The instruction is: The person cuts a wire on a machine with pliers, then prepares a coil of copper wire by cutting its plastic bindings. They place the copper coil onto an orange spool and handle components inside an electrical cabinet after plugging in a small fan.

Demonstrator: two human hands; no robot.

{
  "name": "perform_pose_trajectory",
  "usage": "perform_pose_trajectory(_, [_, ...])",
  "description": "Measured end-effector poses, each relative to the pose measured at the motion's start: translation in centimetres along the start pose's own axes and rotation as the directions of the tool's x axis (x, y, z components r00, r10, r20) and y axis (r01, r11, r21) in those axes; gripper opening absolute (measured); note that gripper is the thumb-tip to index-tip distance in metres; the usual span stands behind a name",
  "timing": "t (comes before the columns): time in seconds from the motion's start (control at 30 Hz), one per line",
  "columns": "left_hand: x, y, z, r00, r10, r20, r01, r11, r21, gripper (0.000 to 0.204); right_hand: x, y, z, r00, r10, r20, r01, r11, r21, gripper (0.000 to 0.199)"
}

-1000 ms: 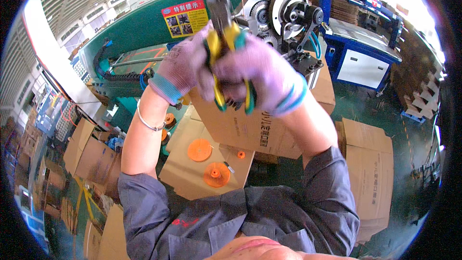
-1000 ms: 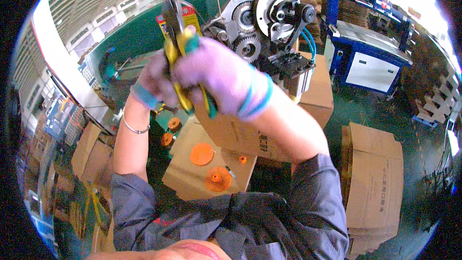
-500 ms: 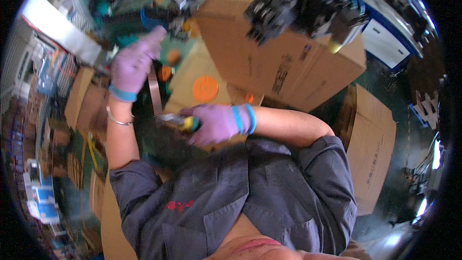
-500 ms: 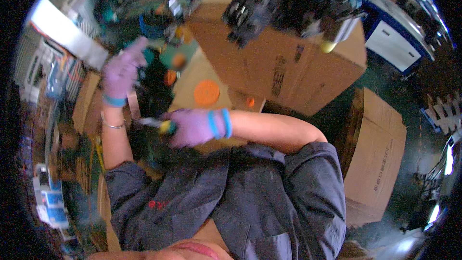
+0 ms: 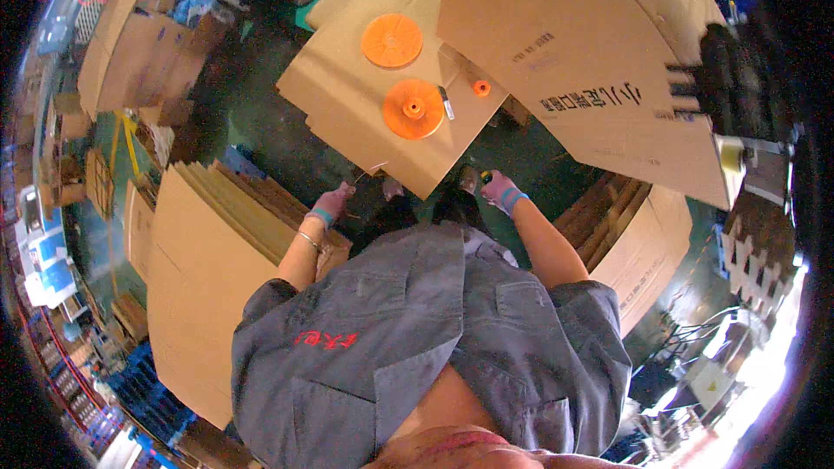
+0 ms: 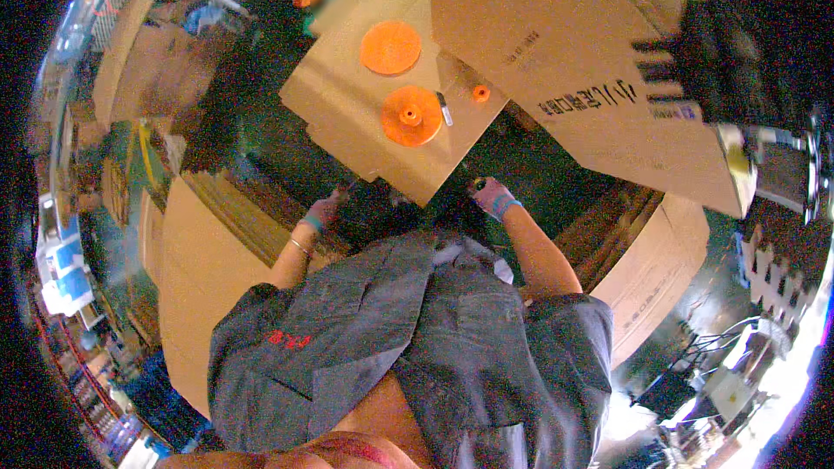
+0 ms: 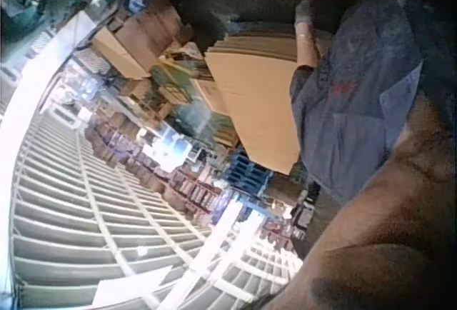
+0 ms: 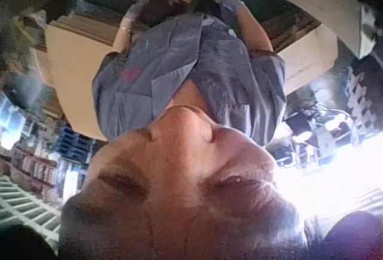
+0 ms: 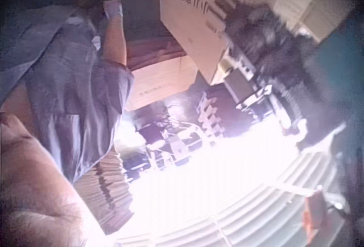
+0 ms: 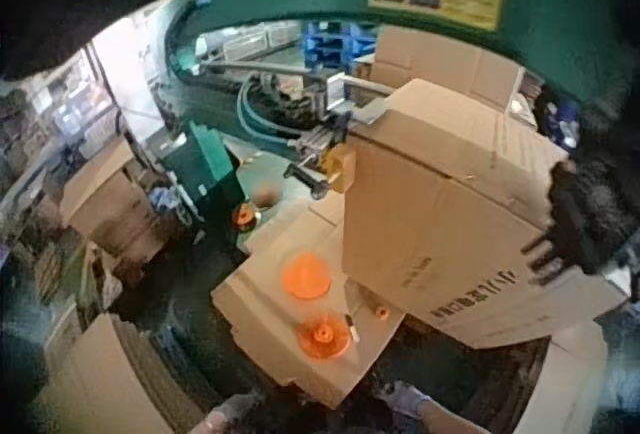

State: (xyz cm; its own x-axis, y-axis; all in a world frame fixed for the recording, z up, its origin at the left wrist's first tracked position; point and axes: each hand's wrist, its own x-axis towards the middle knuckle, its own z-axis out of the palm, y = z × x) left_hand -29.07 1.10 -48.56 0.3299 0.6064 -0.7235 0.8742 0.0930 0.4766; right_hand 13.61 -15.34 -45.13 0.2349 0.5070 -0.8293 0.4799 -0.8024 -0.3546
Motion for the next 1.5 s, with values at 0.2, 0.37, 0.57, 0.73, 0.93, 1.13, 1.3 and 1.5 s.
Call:
perform_pose_trajectory(0.2, [-3.0, 6.6, -2.0, 0.997, -0.071, -0.026, 0.062, 0.964, -0.260, 0.053, 12.1, 7.0, 3.2, 0.987, -0.143, 0.068, 0.125, 0.967, 0.223, 0.041])
perform_pose_trajectory(0.37, [-4.6, 0.6, 1.3, 0.948, 0.016, -0.319, -0.028, 0.999, -0.032, 0.055, 20.8, 2.0, 2.1, 0.975, -0.193, -0.109, 0.179, 0.976, -0.123, 0.053])
perform_pose_trajectory(0.57, [-6.3, -2.9, 8.9, 0.879, -0.342, -0.332, 0.163, 0.870, -0.465, 0.051, 20.4, -13.1, -6.1, 0.897, -0.110, -0.427, 0.006, 0.971, -0.238, 0.073])
perform_pose_trajectory(0.73, [-7.3, 2.3, 8.3, 0.927, -0.251, -0.281, 0.145, 0.926, -0.350, 0.052, 24.8, -17.1, -10.1, 0.865, -0.007, -0.502, -0.070, 0.989, -0.134, 0.078])
perform_pose_trajectory(0.93, [-5.8, -1.3, 10.1, 0.929, -0.356, -0.106, 0.150, 0.621, -0.769, 0.051, 23.8, -16.0, -7.5, 0.589, -0.400, -0.702, 0.057, 0.887, -0.457, 0.075])
perform_pose_trajectory(1.13, [-4.3, 3.1, 4.6, 0.953, -0.210, -0.220, 0.019, 0.763, -0.646, 0.034, 18.2, -10.6, -0.6, 0.885, -0.097, -0.455, -0.075, 0.935, -0.345, 0.057])
perform_pose_trajectory(1.3, [-2.9, -1.7, 5.6, 0.958, -0.202, -0.203, -0.036, 0.618, -0.785, 0.027, 17.8, -14.2, -1.2, 0.931, -0.002, -0.364, -0.085, 0.971, -0.222, 0.038])
perform_pose_trajectory(1.5, [-3.4, 5.6, -0.8, 0.956, 0.073, -0.285, -0.183, 0.906, -0.382, 0.027, 16.9, -9.3, -0.3, 0.909, -0.040, -0.414, -0.065, 0.969, -0.237, 0.029])
